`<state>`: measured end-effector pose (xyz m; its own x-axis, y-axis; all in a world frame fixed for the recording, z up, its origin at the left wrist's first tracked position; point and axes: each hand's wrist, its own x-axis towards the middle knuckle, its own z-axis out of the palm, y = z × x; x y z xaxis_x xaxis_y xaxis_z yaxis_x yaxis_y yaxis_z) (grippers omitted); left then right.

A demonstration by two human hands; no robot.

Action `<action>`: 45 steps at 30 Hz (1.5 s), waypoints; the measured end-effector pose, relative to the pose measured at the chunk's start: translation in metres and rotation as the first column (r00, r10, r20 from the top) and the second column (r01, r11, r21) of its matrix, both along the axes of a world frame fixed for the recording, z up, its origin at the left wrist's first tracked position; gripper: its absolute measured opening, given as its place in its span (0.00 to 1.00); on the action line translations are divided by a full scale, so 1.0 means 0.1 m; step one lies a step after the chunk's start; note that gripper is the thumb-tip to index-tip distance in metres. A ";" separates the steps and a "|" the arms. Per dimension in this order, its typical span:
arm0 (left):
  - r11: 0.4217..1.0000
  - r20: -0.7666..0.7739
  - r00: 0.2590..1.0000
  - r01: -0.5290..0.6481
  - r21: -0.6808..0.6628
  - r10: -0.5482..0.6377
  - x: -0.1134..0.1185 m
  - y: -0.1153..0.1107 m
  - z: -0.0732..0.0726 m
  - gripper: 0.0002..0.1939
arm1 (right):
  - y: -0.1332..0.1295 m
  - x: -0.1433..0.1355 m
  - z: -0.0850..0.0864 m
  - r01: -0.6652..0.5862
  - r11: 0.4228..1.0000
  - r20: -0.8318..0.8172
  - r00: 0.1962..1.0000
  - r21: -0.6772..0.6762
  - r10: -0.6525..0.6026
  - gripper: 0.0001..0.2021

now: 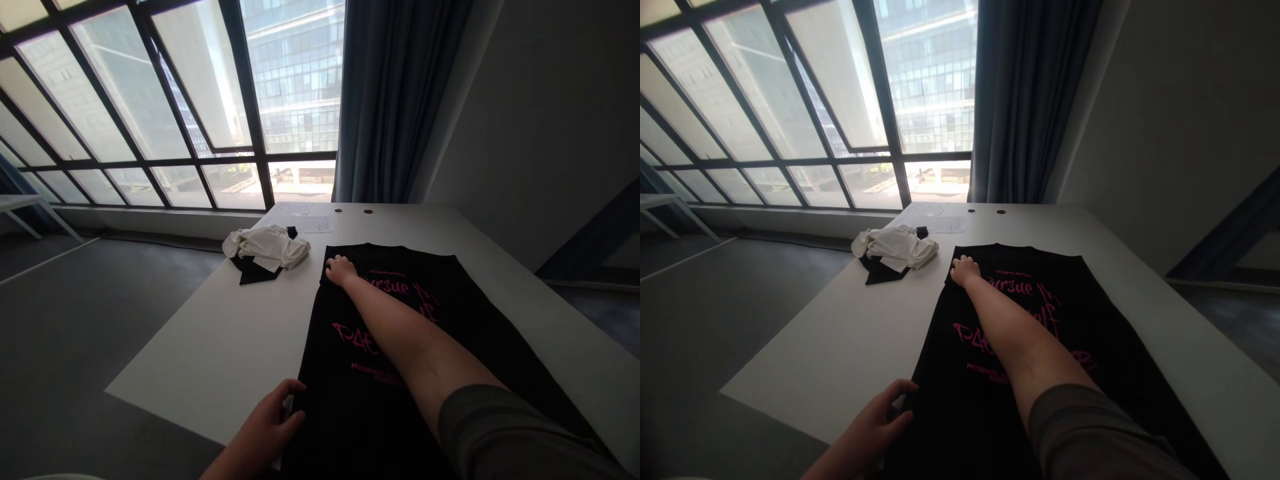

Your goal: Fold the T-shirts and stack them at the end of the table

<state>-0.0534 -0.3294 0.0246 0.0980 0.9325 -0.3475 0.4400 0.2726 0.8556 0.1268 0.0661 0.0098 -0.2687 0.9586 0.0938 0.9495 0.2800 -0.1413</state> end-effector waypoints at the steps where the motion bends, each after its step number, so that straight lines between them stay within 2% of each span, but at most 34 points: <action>1: 1.000 0.005 1.000 0.008 0.000 -0.008 -0.02 -0.01 -0.01 0.23 | 0.05 -0.14 -0.01 0.011 0.999 0.005 1.000 -0.035 -0.011 0.19; 4: 1.000 0.124 0.992 -0.019 0.000 0.019 -0.06 0.00 -0.08 0.33 | 0.16 -0.45 -0.05 0.070 0.988 0.027 0.997 -0.134 -0.067 0.21; 6: 0.999 0.176 0.983 -0.048 -0.017 0.050 -0.07 0.03 -0.12 0.40 | 0.22 -0.56 -0.08 0.112 0.978 0.042 0.993 -0.175 -0.106 0.23; 7: 0.999 0.172 0.984 -0.048 -0.026 0.052 -0.08 0.05 -0.14 0.40 | 0.24 -0.60 -0.10 0.129 0.974 0.047 0.991 -0.186 -0.122 0.24; 9: 0.999 0.114 0.993 -0.009 -0.031 0.012 -0.08 0.08 -0.14 0.34 | 0.29 -0.64 -0.12 0.153 0.968 0.053 0.988 -0.197 -0.145 0.27; 13: 0.989 0.003 0.991 0.131 -0.076 -0.131 -0.08 0.10 -0.05 0.14 | 0.36 -0.64 -0.13 0.166 0.966 0.056 0.986 -0.197 -0.158 0.28; 19: 0.984 -0.031 0.985 0.166 -0.067 -0.169 -0.05 0.09 0.11 0.05 | 0.40 -0.50 -0.05 0.088 0.979 -0.031 0.995 -0.186 -0.095 0.22; 23: 0.983 0.013 0.984 0.177 -0.045 -0.176 0.01 0.05 0.23 0.05 | 0.44 -0.26 0.09 0.059 0.986 -0.136 0.987 -0.159 -0.081 0.15; 27: 0.979 0.032 0.979 0.202 0.017 -0.202 0.15 0.04 0.37 0.07 | 0.45 0.10 0.27 0.048 0.993 -0.240 0.968 -0.111 -0.074 0.16; 31: 0.964 -0.009 0.966 0.258 0.058 -0.258 0.40 0.05 0.57 0.06 | 0.37 0.56 0.42 0.076 0.992 -0.297 0.949 -0.096 -0.102 0.17; 35: 0.938 -0.099 0.938 0.340 0.068 -0.332 0.73 0.08 0.75 0.07 | 0.28 1.04 0.50 0.137 0.985 -0.317 0.934 -0.105 -0.163 0.18; 40: 0.891 -0.236 0.878 0.446 0.087 -0.416 1.17 0.14 0.78 0.08 | 0.21 1.52 0.41 0.181 0.970 -0.283 0.933 -0.164 -0.222 0.18; 43: 0.873 -0.333 0.829 0.487 0.035 -0.449 1.39 0.18 0.73 0.05 | 0.16 1.68 0.24 0.197 0.958 -0.224 0.944 -0.206 -0.243 0.21; 45: 0.865 -0.412 0.793 0.502 0.027 -0.448 1.51 0.21 0.67 0.08 | 0.11 1.72 0.10 0.212 0.954 -0.184 0.950 -0.212 -0.252 0.25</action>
<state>0.0973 -0.3083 0.0912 0.4262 0.8417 -0.3316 0.7805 -0.1568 0.6051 0.2992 0.0773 0.0198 -0.0307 0.9975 -0.0636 0.9290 0.0050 -0.3701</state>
